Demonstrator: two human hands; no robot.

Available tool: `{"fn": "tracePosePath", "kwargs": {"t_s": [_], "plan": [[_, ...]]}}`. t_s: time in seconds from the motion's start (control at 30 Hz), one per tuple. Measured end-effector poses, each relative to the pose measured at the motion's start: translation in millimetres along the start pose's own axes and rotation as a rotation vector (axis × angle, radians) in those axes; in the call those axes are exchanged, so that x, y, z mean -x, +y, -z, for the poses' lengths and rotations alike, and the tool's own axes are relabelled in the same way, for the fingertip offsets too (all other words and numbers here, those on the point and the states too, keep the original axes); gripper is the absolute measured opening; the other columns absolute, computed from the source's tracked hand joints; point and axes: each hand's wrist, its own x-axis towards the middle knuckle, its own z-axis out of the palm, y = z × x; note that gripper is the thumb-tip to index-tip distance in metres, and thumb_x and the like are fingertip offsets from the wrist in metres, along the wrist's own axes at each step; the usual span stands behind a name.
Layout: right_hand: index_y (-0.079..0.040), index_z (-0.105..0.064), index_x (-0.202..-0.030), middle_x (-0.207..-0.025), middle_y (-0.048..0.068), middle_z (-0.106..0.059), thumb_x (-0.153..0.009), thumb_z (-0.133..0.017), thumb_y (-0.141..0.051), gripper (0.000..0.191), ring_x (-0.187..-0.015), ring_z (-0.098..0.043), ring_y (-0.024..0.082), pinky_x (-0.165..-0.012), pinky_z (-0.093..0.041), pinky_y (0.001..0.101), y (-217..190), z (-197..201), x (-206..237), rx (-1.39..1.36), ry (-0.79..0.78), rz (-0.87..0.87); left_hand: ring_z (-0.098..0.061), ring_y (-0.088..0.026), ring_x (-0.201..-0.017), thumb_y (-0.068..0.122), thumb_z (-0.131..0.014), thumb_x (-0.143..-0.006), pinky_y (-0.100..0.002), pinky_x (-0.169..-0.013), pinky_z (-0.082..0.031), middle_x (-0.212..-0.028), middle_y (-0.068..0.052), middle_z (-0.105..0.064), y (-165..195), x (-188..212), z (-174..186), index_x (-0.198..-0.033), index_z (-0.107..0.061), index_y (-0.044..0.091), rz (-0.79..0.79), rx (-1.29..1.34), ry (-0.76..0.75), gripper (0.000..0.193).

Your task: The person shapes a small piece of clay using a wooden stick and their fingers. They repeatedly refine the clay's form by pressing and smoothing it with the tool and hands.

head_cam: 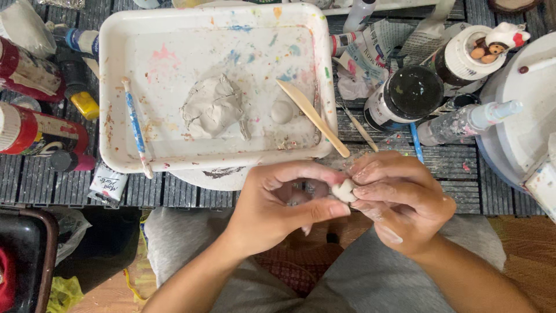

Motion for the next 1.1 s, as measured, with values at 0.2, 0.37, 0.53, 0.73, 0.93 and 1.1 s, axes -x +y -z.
{"fn": "tracePosePath", "kwargs": {"t_s": [0.2,0.37,0.53,0.73,0.93,1.1], "plan": [[-0.004,-0.07,-0.102,-0.109,0.011,-0.071,-0.081,-0.081,-0.013,0.026,-0.103,-0.073,0.027,-0.093,-0.063,0.0416,1,4,1,-0.119,-0.026,-0.035,-0.07,-0.009,-0.088,0.002,-0.074,-0.096,-0.021,-0.065,-0.06,-0.119,-0.011,-0.073,3,2,-1,-0.118,-0.072,-0.004,-0.18,0.036,0.003,0.023],[-0.001,-0.071,-0.105,-0.102,0.011,-0.072,-0.083,-0.085,-0.008,0.027,-0.096,-0.075,0.025,-0.085,-0.064,0.037,2,9,-3,-0.214,-0.079,-0.111,-0.068,-0.01,-0.081,0.002,-0.073,-0.098,-0.022,-0.06,-0.057,-0.112,-0.014,-0.075,5,5,1,-0.12,-0.074,-0.004,-0.109,0.016,-0.039,0.023],[-0.002,-0.073,-0.101,-0.1,0.01,-0.072,-0.084,-0.085,-0.007,0.021,-0.092,-0.074,0.023,-0.085,-0.063,0.0367,2,14,-2,-0.186,-0.102,-0.135,-0.069,-0.013,-0.081,0.0,-0.076,-0.094,-0.023,-0.063,-0.057,-0.109,-0.016,-0.074,-2,5,-2,-0.121,-0.074,-0.003,-0.103,0.064,-0.004,0.028],[-0.003,-0.073,-0.1,-0.102,0.012,-0.072,-0.085,-0.083,-0.007,0.019,-0.091,-0.075,0.023,-0.086,-0.064,0.0383,-2,15,1,-0.149,-0.051,-0.078,-0.072,-0.017,-0.097,-0.002,-0.079,-0.098,-0.028,-0.085,-0.061,-0.114,-0.015,-0.075,-9,8,-5,-0.117,-0.075,-0.001,-0.455,-0.088,-0.026,0.02],[-0.004,-0.074,-0.098,-0.1,0.011,-0.071,-0.082,-0.081,-0.002,0.017,-0.088,-0.074,0.024,-0.08,-0.063,0.0378,-10,13,-3,-0.094,-0.047,-0.008,-0.077,-0.021,-0.096,0.001,-0.079,-0.095,-0.029,-0.085,-0.064,-0.108,-0.014,-0.078,-4,11,-7,-0.107,-0.077,0.003,-0.608,-0.299,0.042,0.013],[-0.002,-0.074,-0.103,-0.1,0.014,-0.07,-0.083,-0.081,0.0,0.021,-0.08,-0.074,0.022,-0.073,-0.062,0.0335,-15,11,-4,-0.116,-0.05,-0.011,-0.078,-0.022,-0.097,0.001,-0.078,-0.098,-0.031,-0.086,-0.063,-0.103,-0.013,-0.077,0,11,-6,-0.11,-0.076,0.004,-0.719,-0.371,0.036,0.012]]}}
